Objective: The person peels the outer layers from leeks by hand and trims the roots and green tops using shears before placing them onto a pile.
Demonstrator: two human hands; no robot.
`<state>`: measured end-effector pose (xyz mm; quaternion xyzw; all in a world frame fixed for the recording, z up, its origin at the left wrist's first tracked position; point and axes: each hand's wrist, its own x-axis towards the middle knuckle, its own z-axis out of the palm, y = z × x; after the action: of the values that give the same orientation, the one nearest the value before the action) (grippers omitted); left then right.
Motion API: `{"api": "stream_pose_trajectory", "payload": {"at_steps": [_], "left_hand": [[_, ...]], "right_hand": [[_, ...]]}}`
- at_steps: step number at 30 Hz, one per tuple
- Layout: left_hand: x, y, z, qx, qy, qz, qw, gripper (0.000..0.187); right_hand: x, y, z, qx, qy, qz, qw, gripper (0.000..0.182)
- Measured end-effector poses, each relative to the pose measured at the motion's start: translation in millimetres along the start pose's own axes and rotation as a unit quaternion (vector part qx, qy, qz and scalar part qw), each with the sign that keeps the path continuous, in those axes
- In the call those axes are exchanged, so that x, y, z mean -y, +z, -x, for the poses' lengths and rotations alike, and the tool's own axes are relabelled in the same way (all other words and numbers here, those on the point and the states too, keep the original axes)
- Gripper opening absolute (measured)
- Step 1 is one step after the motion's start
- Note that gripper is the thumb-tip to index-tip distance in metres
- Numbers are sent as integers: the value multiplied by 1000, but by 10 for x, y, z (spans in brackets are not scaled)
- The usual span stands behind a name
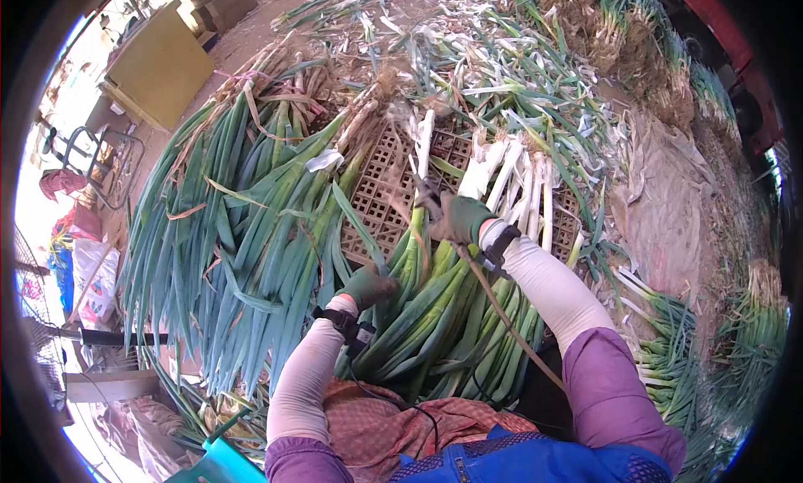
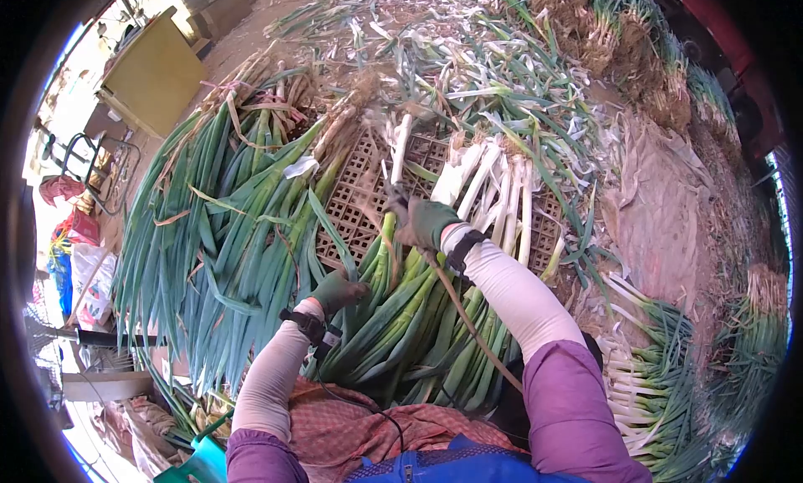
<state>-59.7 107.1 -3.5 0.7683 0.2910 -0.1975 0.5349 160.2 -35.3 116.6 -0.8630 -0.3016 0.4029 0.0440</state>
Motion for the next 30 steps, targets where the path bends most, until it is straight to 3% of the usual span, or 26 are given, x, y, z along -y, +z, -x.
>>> {"api": "stream_pose_trajectory", "payload": {"at_steps": [3, 6, 8, 10, 13, 16, 19, 20, 21, 25, 28, 30], "left_hand": [[-11, -108, 70, 1, 12, -101, 995, 49], [-272, -508, 199, -112, -42, -197, 973, 55], [-446, -854, 261, -320, -27, -308, 895, 71], [-303, -1179, 141, -494, 20, -422, 760, 84], [99, -1481, -171, -570, -23, -450, 687, 86], [-57, -1546, -156, -438, -187, -409, 778, 88], [-130, -1668, -108, -399, -171, -330, 838, 65], [-191, -1708, -51, -383, -162, -299, 859, 60], [-249, -1671, 5, -428, -132, -309, 839, 41], [-376, -1553, 253, -454, -21, -298, 840, 40], [-437, -1313, 630, -427, 93, -186, 880, 31], [-523, -1053, 910, -393, 123, -181, 893, 31]], "right_hand": [[-66, 197, 14, -32, -22, 19, 999, 71], [-128, 254, 231, -49, -8, 21, 999, 74], [-222, 371, 245, -91, 5, 29, 995, 75], [-166, 307, 442, -46, 39, -22, 998, 73], [-106, 349, 745, -2, 16, -112, 994, 72], [-313, 689, 560, -97, -30, -22, 995, 74], [-274, 645, 559, -83, -21, -9, 996, 82], [-237, 612, 557, -68, -11, -11, 998, 84], [-222, 619, 564, -75, -15, -16, 997, 83], [-242, 603, 608, -65, -22, -41, 997, 78], [-268, 594, 637, -77, -38, -42, 995, 79], [-368, 721, 533, -114, -52, -20, 992, 81]]}}
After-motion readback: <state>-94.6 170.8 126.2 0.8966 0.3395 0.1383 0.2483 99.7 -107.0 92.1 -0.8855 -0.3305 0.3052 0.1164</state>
